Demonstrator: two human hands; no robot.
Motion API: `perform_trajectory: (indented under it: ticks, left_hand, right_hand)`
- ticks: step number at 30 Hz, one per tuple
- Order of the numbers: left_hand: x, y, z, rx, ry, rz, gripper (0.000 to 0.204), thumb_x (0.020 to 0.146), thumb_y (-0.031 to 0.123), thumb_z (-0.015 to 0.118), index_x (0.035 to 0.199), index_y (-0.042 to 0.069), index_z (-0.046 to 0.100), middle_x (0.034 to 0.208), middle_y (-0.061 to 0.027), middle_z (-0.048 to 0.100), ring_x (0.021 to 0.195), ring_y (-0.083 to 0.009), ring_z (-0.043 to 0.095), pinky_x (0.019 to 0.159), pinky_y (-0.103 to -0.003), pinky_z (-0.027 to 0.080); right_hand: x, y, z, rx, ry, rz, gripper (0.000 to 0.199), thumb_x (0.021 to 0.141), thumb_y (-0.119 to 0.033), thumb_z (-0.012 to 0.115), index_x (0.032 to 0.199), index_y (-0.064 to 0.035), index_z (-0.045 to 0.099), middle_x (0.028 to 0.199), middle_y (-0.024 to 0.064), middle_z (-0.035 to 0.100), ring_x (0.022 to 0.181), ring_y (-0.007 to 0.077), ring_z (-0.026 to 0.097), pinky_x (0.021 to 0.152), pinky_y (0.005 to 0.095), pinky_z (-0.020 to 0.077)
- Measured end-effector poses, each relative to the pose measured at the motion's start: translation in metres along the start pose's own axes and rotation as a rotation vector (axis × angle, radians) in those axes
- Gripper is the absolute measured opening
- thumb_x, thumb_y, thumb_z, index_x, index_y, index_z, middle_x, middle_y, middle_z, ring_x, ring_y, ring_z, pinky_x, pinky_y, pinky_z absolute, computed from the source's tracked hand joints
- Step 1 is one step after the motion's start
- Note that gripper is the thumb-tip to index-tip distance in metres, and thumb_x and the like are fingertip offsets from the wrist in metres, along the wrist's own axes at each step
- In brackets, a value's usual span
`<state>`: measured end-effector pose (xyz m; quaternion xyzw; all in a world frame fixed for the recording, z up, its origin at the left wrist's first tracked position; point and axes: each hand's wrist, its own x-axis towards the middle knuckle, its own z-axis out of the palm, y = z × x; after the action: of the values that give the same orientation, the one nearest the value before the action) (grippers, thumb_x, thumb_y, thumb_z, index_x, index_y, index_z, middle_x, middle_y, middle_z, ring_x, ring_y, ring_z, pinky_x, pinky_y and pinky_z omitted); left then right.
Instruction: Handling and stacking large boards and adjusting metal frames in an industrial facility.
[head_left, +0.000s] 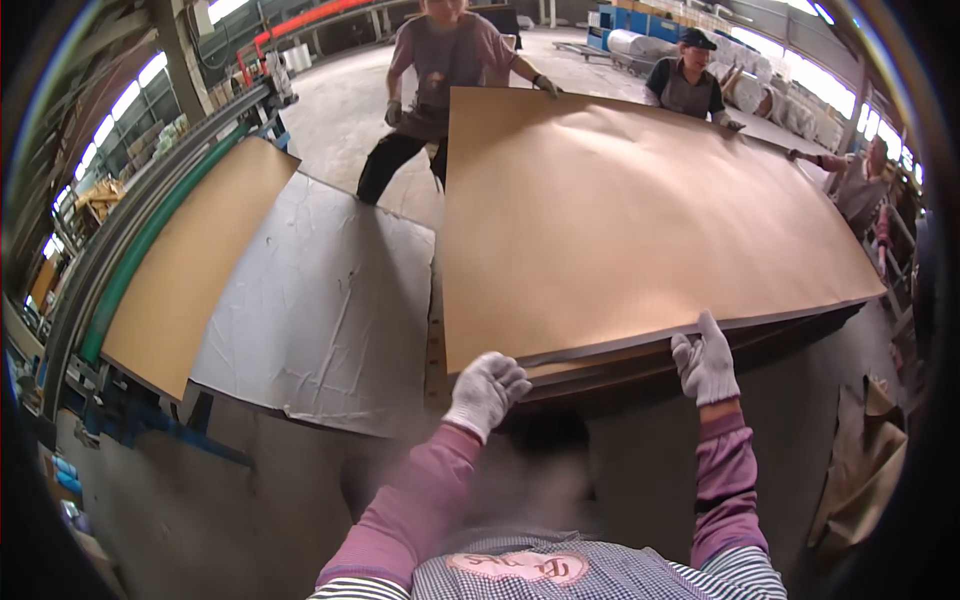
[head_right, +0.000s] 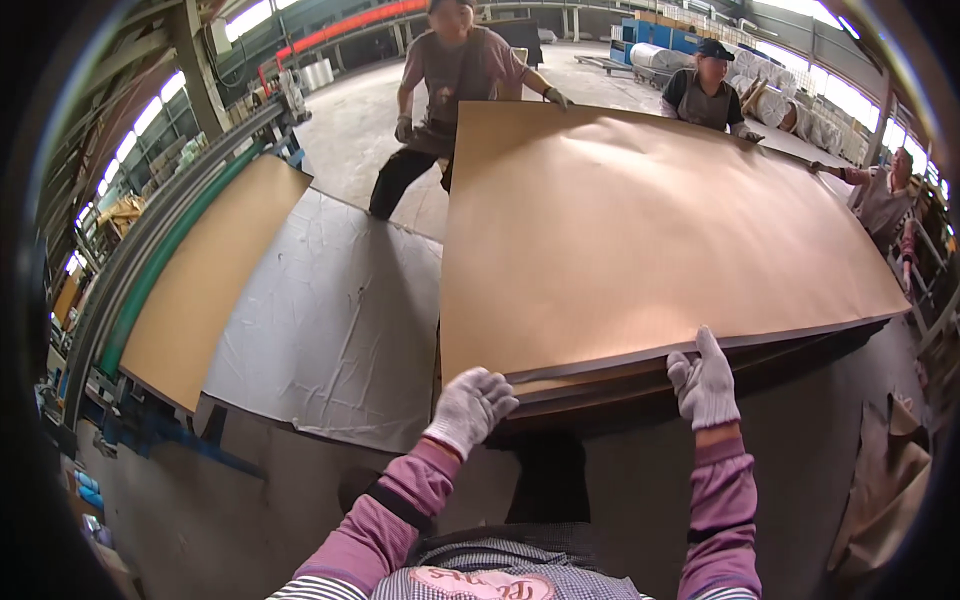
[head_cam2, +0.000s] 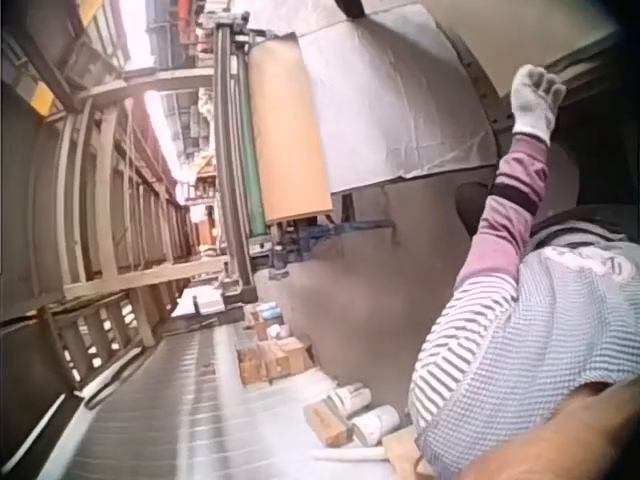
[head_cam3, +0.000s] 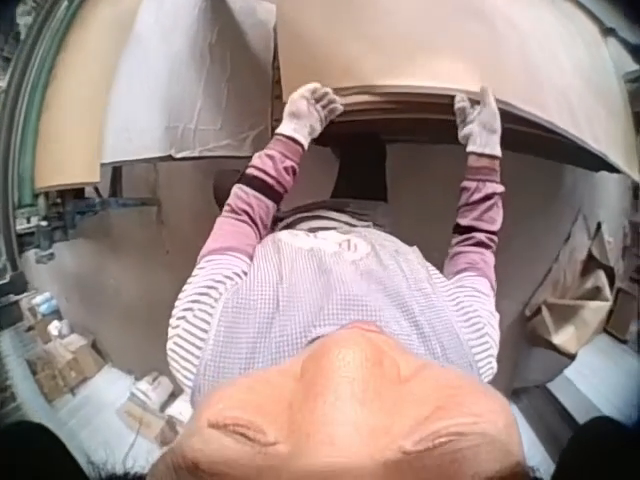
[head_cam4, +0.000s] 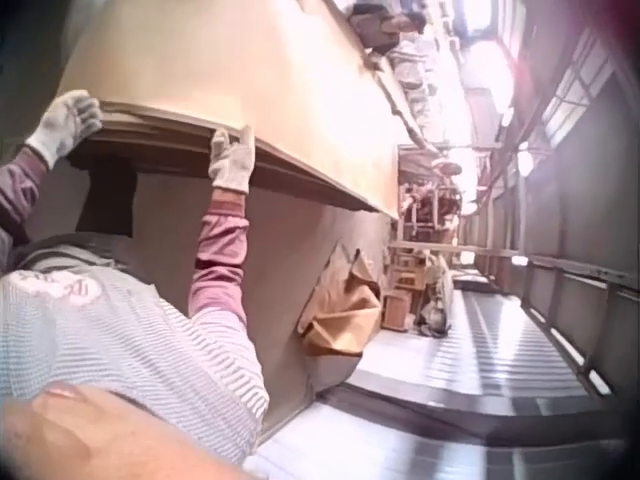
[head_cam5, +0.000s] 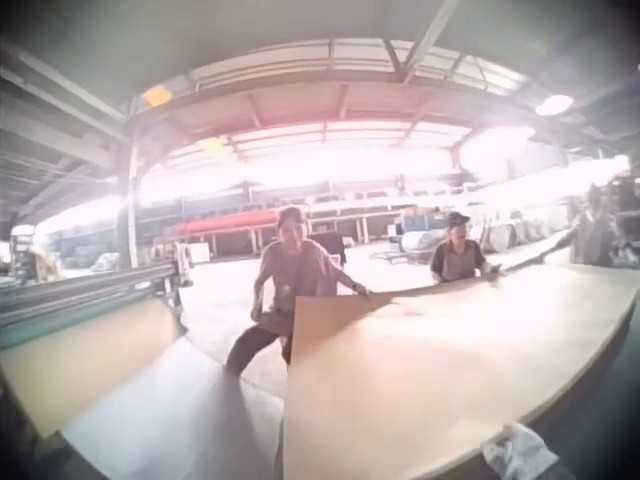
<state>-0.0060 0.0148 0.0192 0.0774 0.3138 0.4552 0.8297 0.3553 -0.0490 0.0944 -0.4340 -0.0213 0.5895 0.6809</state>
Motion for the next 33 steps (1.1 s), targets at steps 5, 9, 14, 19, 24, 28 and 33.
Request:
perform_trajectory:
  ticks: [5, 9, 14, 19, 24, 28, 33]
  left_hand:
    - [0.005, 0.033, -0.047, -0.08, 0.126, 0.097, 0.014, 0.093, 0.025, 0.058, 0.094, 0.013, 0.051, 0.072, -0.0035, 0.051, 0.06, -0.019, 0.053, 0.051, -0.035, 0.053]
    - [-0.006, 0.022, -0.05, 0.222, 0.389, 0.296, 0.019, 0.091, 0.018, 0.062, 0.106, 0.011, 0.052, 0.076, -0.0019, 0.052, 0.06, -0.0135, 0.052, 0.049, -0.031, 0.051]
    - [0.003, -0.016, -0.035, 1.003, 0.155, 0.335, 0.072, 0.08, 0.03, 0.071, 0.139, 0.001, 0.043, 0.123, -0.0143, 0.058, 0.109, -0.0225, 0.059, 0.085, -0.033, 0.051]
    - [0.001, -0.005, -0.007, 1.172, 0.27, 0.279, 0.067, 0.078, 0.027, 0.071, 0.134, 0.0, 0.046, 0.128, -0.0201, 0.056, 0.122, -0.0327, 0.052, 0.105, -0.038, 0.039]
    - [-0.02, 0.047, -0.038, 0.925, 0.093, -0.024, 0.071, 0.079, 0.028, 0.073, 0.136, 0.001, 0.042, 0.119, -0.0182, 0.06, 0.104, -0.022, 0.061, 0.082, -0.034, 0.054]
    - [-0.042, 0.154, -0.172, 1.178, 0.739, 0.773, 0.075, 0.077, 0.03, 0.074, 0.135, -0.006, 0.041, 0.103, -0.0165, 0.063, 0.089, -0.0281, 0.062, 0.075, -0.037, 0.053]
    - [-0.127, 0.252, -0.417, 0.606, 1.788, 0.706, 0.103, 0.077, 0.038, 0.076, 0.144, -0.013, 0.017, 0.15, -0.0293, 0.025, 0.14, -0.0369, 0.027, 0.115, -0.038, 0.022]
  right_hand:
    - [0.068, -0.051, -0.05, -0.495, 0.429, -0.495, 0.02, 0.093, -0.024, 0.057, 0.078, -0.0124, 0.049, 0.055, 0.0045, 0.05, 0.037, 0.0098, 0.04, 0.031, 0.0232, 0.0264]
    - [0.075, -0.094, -0.085, -0.485, 0.486, -0.315, 0.025, 0.095, -0.026, 0.055, 0.074, -0.0171, 0.043, 0.053, -0.0022, 0.039, 0.035, 0.0064, 0.029, 0.031, 0.0198, 0.02]
    - [0.071, -0.127, -0.111, -0.811, 0.441, -0.197, 0.026, 0.09, -0.027, 0.057, 0.07, -0.0119, 0.052, 0.056, 0.0062, 0.052, 0.044, 0.0166, 0.051, 0.036, 0.0281, 0.0384]
    - [0.003, -0.052, 0.05, -2.182, 0.832, -0.587, 0.036, 0.087, -0.032, 0.057, 0.087, 0.0019, 0.066, 0.097, 0.0264, 0.065, 0.088, 0.0391, 0.066, 0.076, 0.0453, 0.0523]
    - [0.018, 0.123, 0.148, -1.938, -0.251, -1.378, 0.042, 0.077, -0.023, 0.071, 0.115, -0.0076, 0.064, 0.117, 0.0167, 0.063, 0.111, 0.0325, 0.058, 0.095, 0.0404, 0.0455]
    - [0.047, 0.197, 0.159, -2.095, -0.511, -1.484, 0.049, 0.072, -0.005, 0.063, 0.12, -0.0066, 0.063, 0.13, 0.0147, 0.057, 0.126, 0.0323, 0.049, 0.107, 0.0425, 0.0371]
    - [0.042, 0.21, 0.163, -2.32, -0.399, -1.206, 0.055, 0.075, -0.01, 0.054, 0.129, -0.0006, 0.055, 0.138, 0.0199, 0.049, 0.135, 0.0364, 0.038, 0.114, 0.0458, 0.0236]
